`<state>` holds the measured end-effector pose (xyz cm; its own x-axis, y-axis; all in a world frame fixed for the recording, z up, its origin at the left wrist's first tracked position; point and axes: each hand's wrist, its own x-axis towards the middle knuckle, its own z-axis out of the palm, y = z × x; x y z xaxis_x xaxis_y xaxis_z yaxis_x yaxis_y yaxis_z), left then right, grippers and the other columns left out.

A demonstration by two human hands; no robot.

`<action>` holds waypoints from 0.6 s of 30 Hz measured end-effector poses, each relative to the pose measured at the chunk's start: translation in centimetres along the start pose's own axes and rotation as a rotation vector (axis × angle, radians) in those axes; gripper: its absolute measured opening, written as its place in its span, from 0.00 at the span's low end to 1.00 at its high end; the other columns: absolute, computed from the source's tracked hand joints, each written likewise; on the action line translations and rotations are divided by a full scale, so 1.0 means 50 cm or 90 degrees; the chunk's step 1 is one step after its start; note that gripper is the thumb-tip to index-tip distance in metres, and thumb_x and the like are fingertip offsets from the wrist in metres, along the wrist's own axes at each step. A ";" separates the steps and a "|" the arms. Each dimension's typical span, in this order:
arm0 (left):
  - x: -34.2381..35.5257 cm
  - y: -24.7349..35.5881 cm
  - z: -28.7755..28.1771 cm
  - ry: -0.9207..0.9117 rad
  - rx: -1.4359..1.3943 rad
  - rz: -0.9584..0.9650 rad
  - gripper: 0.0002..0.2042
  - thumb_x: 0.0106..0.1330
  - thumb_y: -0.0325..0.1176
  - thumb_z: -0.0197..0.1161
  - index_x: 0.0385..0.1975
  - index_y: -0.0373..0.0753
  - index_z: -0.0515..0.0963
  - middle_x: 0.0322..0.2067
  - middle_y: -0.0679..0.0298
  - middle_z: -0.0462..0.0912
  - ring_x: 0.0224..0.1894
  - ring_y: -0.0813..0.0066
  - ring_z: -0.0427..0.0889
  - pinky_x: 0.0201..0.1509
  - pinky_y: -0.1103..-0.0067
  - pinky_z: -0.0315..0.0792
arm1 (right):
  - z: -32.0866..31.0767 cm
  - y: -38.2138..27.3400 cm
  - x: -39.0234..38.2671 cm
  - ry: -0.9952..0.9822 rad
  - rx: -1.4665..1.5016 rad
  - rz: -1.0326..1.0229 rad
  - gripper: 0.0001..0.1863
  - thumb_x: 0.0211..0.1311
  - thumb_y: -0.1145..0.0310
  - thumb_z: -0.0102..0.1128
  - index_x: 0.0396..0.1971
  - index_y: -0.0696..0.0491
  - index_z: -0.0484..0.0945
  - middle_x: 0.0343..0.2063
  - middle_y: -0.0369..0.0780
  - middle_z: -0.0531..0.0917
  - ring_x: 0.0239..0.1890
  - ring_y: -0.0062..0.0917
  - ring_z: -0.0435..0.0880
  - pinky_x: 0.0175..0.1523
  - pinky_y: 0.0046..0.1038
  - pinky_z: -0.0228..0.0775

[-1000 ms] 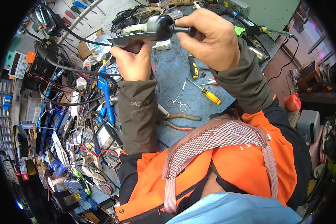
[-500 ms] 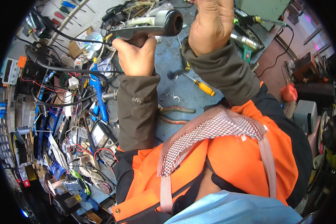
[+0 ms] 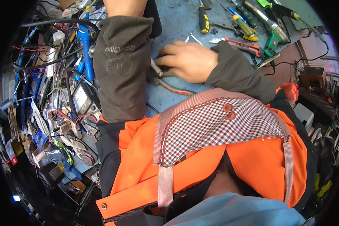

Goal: The person disassembles a cylindrical electronic device, removes a black cap, and uses a screwdriver to adjust internal components. They then reassemble the device and place it on the workbench.

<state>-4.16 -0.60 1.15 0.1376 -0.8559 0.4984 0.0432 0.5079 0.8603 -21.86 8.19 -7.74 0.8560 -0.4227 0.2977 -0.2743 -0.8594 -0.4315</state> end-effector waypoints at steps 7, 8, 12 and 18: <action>0.015 -0.046 -0.021 0.020 0.015 0.004 0.08 0.57 0.24 0.75 0.35 0.32 0.87 0.33 0.66 0.89 0.33 0.79 0.84 0.44 0.78 0.75 | -0.045 0.000 0.003 0.159 0.082 0.024 0.15 0.54 0.75 0.64 0.44 0.54 0.80 0.43 0.43 0.80 0.42 0.38 0.83 0.44 0.38 0.78; 0.016 -0.036 -0.020 0.030 0.026 -0.022 0.10 0.56 0.24 0.76 0.38 0.32 0.87 0.34 0.66 0.89 0.33 0.79 0.84 0.44 0.78 0.76 | -0.052 0.007 0.001 0.183 0.155 0.010 0.16 0.56 0.76 0.62 0.46 0.54 0.80 0.42 0.43 0.80 0.41 0.35 0.84 0.43 0.38 0.78; 0.007 -0.035 -0.006 0.033 -0.007 -0.053 0.10 0.56 0.24 0.75 0.38 0.33 0.86 0.34 0.66 0.88 0.36 0.77 0.83 0.46 0.77 0.75 | -0.072 -0.004 -0.018 0.217 0.675 0.191 0.20 0.68 0.77 0.53 0.59 0.57 0.79 0.38 0.39 0.83 0.36 0.21 0.85 0.38 0.28 0.79; 0.000 -0.013 0.013 -0.005 0.051 0.009 0.13 0.52 0.23 0.76 0.37 0.33 0.82 0.36 0.62 0.88 0.38 0.75 0.83 0.48 0.77 0.76 | -0.172 -0.037 -0.027 0.438 0.749 0.081 0.15 0.73 0.79 0.59 0.56 0.62 0.80 0.38 0.40 0.86 0.39 0.24 0.90 0.44 0.25 0.85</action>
<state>-4.82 -1.01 0.66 0.1300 -0.8500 0.5105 -0.0378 0.5102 0.8592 -26.26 7.88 -0.01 0.3692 -0.8332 0.4116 0.4931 -0.1998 -0.8467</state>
